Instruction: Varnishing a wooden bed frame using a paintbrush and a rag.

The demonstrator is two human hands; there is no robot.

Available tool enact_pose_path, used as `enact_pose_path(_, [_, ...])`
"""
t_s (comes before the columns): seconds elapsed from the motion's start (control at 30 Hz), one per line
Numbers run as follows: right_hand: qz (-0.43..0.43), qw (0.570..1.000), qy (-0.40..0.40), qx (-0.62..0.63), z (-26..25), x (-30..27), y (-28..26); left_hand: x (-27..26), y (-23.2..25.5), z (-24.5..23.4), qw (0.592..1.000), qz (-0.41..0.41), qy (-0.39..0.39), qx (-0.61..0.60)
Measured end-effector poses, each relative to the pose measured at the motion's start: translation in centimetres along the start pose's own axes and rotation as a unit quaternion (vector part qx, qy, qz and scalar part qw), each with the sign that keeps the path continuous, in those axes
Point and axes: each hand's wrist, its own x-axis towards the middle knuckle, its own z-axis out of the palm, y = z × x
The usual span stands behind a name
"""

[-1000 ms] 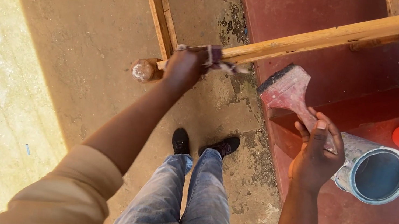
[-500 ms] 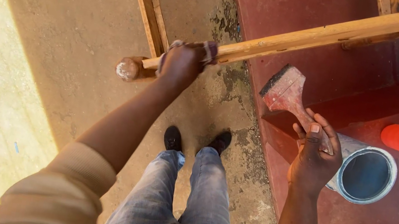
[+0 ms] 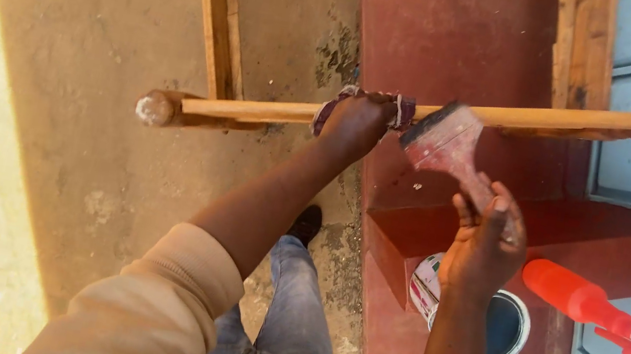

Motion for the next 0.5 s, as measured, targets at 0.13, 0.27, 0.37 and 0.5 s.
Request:
enact_pose_path(0.13, [-0.003, 0.999, -0.026, 0.030, 1.1, 1.7, -0.6, -1.6, -2.2, -1.7, 0.998, -0.053, -0.032, 0.013])
enact_pose_path(0.27, [0.010, 0.999, -0.004, 0.046, 1.7, 1.8, 0.1, -5.8, -5.7, -5.1, 0.987, -0.136, -0.077, -0.027])
enact_pose_path(0.37, [0.018, 0.998, 0.020, 0.055, 2.6, 1.3, 0.5, -9.8, -9.5, -7.2, 0.979, -0.190, -0.071, 0.024])
enact_pose_path(0.5, [0.028, 0.996, 0.044, 0.067, 3.7, -0.2, 1.0, -13.6, -13.0, -10.0, 0.985, -0.148, -0.012, 0.091])
